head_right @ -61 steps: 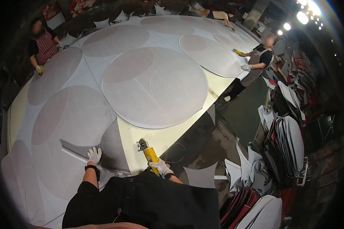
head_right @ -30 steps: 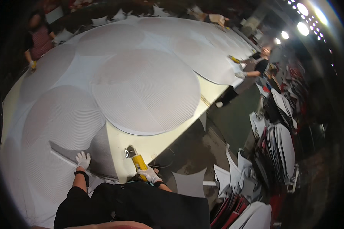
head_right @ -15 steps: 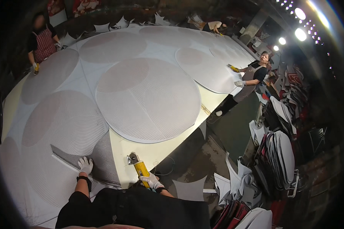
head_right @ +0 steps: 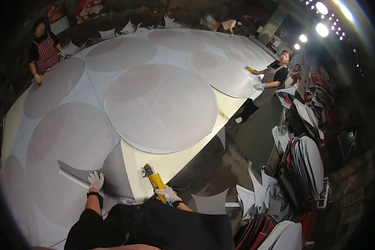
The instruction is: Cutting circular foam pads from a large sheet using a handheld power cutter.
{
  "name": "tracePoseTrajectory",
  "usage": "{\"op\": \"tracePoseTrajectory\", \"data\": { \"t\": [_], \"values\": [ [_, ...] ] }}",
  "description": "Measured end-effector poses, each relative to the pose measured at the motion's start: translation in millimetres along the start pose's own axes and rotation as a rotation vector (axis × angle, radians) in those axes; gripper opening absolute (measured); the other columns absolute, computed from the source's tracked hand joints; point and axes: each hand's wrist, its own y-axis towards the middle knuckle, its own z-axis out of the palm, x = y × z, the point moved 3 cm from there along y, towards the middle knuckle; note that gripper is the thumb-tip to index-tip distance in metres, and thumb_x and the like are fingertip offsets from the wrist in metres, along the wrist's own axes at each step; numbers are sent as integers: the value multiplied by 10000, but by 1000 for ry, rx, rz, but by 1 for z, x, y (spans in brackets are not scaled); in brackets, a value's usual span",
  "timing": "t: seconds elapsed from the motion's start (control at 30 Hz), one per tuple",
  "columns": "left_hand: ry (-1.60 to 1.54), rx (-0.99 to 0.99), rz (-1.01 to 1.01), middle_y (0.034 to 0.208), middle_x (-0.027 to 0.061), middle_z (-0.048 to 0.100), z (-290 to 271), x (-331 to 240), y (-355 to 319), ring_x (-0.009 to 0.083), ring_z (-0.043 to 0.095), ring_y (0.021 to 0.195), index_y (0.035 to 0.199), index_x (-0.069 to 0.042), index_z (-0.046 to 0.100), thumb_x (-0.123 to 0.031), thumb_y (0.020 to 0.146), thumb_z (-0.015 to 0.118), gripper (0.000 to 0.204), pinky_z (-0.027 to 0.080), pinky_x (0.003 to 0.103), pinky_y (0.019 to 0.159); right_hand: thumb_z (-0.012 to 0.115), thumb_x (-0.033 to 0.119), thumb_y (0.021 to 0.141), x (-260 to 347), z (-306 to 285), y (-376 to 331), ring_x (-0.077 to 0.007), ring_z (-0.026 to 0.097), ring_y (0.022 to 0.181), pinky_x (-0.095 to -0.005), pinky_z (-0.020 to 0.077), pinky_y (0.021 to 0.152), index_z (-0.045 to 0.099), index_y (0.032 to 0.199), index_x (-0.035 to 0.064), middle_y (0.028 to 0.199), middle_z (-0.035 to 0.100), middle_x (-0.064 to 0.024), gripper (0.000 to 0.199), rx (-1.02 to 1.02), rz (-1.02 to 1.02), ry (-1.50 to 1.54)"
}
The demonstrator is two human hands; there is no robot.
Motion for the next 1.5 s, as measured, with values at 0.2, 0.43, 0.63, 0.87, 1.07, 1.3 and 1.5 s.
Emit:
{"op": "tracePoseTrajectory", "data": {
  "t": [0.2, 0.43, 0.63, 0.87, 1.07, 1.3, 1.5],
  "values": [
    [60, -23, 56, 1599, 111, -33, 9, 12, 13, 356, -43, 1461, 1535, -183, 78, -578, 944, 233, 728, 141, 592, 1130, 731, 162, 782, -9, -4, 6, -144, 571, 619, -303, 503, 571, 550, 1100, 44, 810, 582, -34, 384, 70, -50, -2],
    [148, -81, 79, 1600, 103, -18, 32, 68, 52, 353, -31, 1461, 1533, -189, 100, -575, 943, 250, 721, 165, 598, 1121, 714, 159, 794, 0, 18, -4, -166, 588, 637, -308, 503, 602, 553, 1089, 28, 832, 598, -68, 360, 59, -4, -55],
    [-29, -29, 5, 1600, 100, -18, 6, 8, 5, 352, -28, 1462, 1532, -192, 101, -582, 942, 244, 722, 166, 611, 1112, 702, 184, 796, -3, 0, -1, -168, 592, 674, -309, 505, 620, 551, 1113, 39, 853, 596, -69, 380, -20, -4, -71],
    [120, -55, 33, 1601, 94, -25, 31, 67, 51, 343, -41, 1464, 1531, -206, 105, -587, 944, 249, 715, 156, 624, 1107, 727, 137, 785, -7, 16, 6, -147, 560, 604, -292, 505, 551, 534, 1067, 40, 796, 553, -33, 356, 80, 46, -19],
    [19, -47, 5, 1602, 86, -41, 11, 29, 20, 336, -42, 1465, 1533, -208, 103, -582, 944, 255, 713, 162, 619, 1109, 718, 113, 788, -4, 7, 3, -145, 555, 595, -296, 507, 544, 532, 1067, 41, 789, 548, -33, 344, 18, 44, 21],
    [-30, -22, -45, 1602, 81, -52, 8, 18, 5, 319, -53, 1467, 1533, -210, 104, -578, 943, 262, 713, 152, 620, 1110, 719, 94, 784, -9, 1, 6, -145, 547, 586, -300, 511, 547, 530, 1086, 50, 793, 541, -29, 359, 8, 62, 50],
    [-46, -18, -76, 1602, 77, -53, 6, 26, -1, 317, -54, 1467, 1533, -207, 100, -573, 941, 262, 715, 141, 606, 1119, 719, 87, 788, -10, 6, 6, -150, 577, 650, -313, 529, 572, 536, 1090, 47, 837, 562, -45, 355, 14, 84, 12]
  ]
}}
